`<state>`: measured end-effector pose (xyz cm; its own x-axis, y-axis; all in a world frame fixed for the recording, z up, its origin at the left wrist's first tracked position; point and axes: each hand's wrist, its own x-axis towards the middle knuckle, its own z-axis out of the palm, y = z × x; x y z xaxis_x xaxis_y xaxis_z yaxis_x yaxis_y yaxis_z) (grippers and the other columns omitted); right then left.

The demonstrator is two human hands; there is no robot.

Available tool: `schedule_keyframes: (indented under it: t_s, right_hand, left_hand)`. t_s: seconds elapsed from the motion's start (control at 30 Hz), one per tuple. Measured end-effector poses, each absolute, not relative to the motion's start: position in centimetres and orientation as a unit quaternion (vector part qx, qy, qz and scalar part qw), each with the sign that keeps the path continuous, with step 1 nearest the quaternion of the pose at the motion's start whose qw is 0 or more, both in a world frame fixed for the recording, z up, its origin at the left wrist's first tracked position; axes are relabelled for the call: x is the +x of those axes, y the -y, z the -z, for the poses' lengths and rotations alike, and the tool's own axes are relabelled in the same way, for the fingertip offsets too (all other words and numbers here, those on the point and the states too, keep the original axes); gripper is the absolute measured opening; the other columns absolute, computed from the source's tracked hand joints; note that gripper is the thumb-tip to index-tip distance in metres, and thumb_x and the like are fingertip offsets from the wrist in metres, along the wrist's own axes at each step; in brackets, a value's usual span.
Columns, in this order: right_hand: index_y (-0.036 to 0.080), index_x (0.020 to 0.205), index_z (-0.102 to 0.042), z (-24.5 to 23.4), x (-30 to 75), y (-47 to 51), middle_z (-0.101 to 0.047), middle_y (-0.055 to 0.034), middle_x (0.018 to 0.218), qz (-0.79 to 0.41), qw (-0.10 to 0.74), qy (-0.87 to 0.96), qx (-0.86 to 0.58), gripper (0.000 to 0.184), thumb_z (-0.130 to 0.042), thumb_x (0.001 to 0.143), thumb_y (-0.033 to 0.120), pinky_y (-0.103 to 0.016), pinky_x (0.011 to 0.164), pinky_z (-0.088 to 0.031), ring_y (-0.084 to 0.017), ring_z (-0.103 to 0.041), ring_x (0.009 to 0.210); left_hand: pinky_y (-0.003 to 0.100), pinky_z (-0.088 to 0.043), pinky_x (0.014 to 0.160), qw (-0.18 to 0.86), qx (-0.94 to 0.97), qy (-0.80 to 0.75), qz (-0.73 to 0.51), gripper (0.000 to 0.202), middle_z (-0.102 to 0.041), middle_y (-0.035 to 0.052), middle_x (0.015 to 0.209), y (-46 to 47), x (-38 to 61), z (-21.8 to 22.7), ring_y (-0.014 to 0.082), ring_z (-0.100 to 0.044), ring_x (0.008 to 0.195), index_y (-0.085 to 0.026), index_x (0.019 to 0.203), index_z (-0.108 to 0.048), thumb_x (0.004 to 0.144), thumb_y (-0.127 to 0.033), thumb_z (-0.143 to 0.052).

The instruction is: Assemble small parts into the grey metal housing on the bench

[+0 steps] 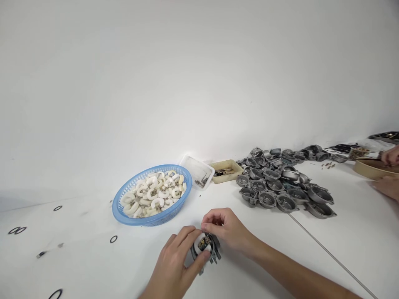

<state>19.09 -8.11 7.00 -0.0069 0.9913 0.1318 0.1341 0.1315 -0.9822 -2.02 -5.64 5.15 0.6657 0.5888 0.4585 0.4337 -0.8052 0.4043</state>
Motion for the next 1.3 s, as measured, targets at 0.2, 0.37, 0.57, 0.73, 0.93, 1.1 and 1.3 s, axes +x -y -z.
schedule_keyframes:
  t_s: [0.2, 0.37, 0.57, 0.73, 0.93, 1.1, 1.3]
  right_hand:
    - [0.021, 0.079, -0.076, -6.8, 18.9, 8.1, -0.067, 0.0011, 0.071, -0.425, 0.508, 0.561, -0.497, 0.013, -0.073, 0.084, 0.032, -0.029, 0.066, -0.042, -0.013, -0.052, 0.065]
    - [0.020, 0.079, -0.075, -6.7, 18.9, 8.1, -0.067, -0.0006, 0.073, -0.448, 0.505, 0.553, -0.488, 0.016, -0.074, 0.083, 0.035, -0.030, 0.067, -0.042, -0.015, -0.054, 0.067]
    - [0.022, 0.082, -0.075, -7.0, 19.5, 8.3, -0.067, -0.0003, 0.080, -0.406, 0.461, 0.591, -0.523, 0.014, -0.072, 0.086, 0.035, -0.030, 0.069, -0.041, -0.015, -0.055, 0.072]
    - [0.023, 0.095, -0.078, -8.2, 21.1, 8.5, -0.069, -0.0030, 0.100, -0.428, 0.387, 0.643, -0.504, 0.023, -0.075, 0.085, 0.044, -0.030, 0.076, -0.044, -0.017, -0.057, 0.083]
    - [0.029, 0.111, -0.076, -9.0, 22.9, 8.4, -0.066, -0.0006, 0.107, -0.468, 0.313, 0.677, -0.474, 0.042, -0.088, 0.073, 0.042, -0.028, 0.072, -0.045, -0.016, -0.057, 0.084]
    - [0.030, 0.110, -0.078, -9.0, 23.0, 8.1, -0.068, 0.0002, 0.105, -0.460, 0.310, 0.690, -0.465, 0.038, -0.087, 0.075, 0.042, -0.029, 0.076, -0.045, -0.016, -0.058, 0.083]
    - [0.029, 0.109, -0.077, -9.3, 22.8, 8.3, -0.068, 0.0001, 0.103, -0.450, 0.303, 0.697, -0.469, 0.034, -0.085, 0.077, 0.037, -0.030, 0.075, -0.046, -0.016, -0.059, 0.083]
  left_hand:
    - [0.034, -0.061, 0.084, 0.123, 0.906, -0.276, -0.297, 0.030, -0.069, 0.0050, 0.124, 5.6, -2.0, -5.3, 0.0223, -0.071, 0.098, -0.030, 0.128, -0.063, 0.103, -0.044, -0.058]
    - [0.033, -0.061, 0.080, 0.150, 0.903, -0.285, -0.283, 0.028, -0.068, 0.0037, 0.124, 5.6, -1.9, -5.5, 0.0218, -0.070, 0.099, -0.031, 0.128, -0.063, 0.103, -0.043, -0.057]
    - [0.028, -0.059, 0.073, 0.233, 0.885, -0.304, -0.263, 0.028, -0.065, 0.0019, 0.126, 5.8, -1.8, -5.8, 0.0212, -0.066, 0.105, -0.033, 0.129, -0.061, 0.104, -0.044, -0.057]
    - [0.032, -0.056, 0.077, 0.267, 0.873, -0.317, -0.257, 0.023, -0.067, 0.0018, 0.120, 5.8, -1.6, -6.0, 0.0232, -0.065, 0.105, -0.031, 0.122, -0.063, 0.102, -0.042, -0.060]
    - [0.038, -0.049, 0.088, 0.255, 0.878, -0.306, -0.265, 0.021, -0.067, 0.0003, 0.119, 5.6, -1.7, -5.6, 0.0234, -0.064, 0.102, -0.032, 0.121, -0.061, 0.102, -0.041, -0.062]
    - [0.037, -0.049, 0.086, 0.254, 0.881, -0.295, -0.269, 0.020, -0.066, 0.0001, 0.120, 5.6, -1.7, -5.5, 0.0233, -0.064, 0.102, -0.033, 0.122, -0.061, 0.103, -0.041, -0.060]
    - [0.038, -0.051, 0.087, 0.254, 0.883, -0.283, -0.275, 0.022, -0.064, 0.0025, 0.124, 5.7, -1.7, -5.3, 0.0245, -0.063, 0.107, -0.031, 0.123, -0.059, 0.105, -0.043, -0.056]
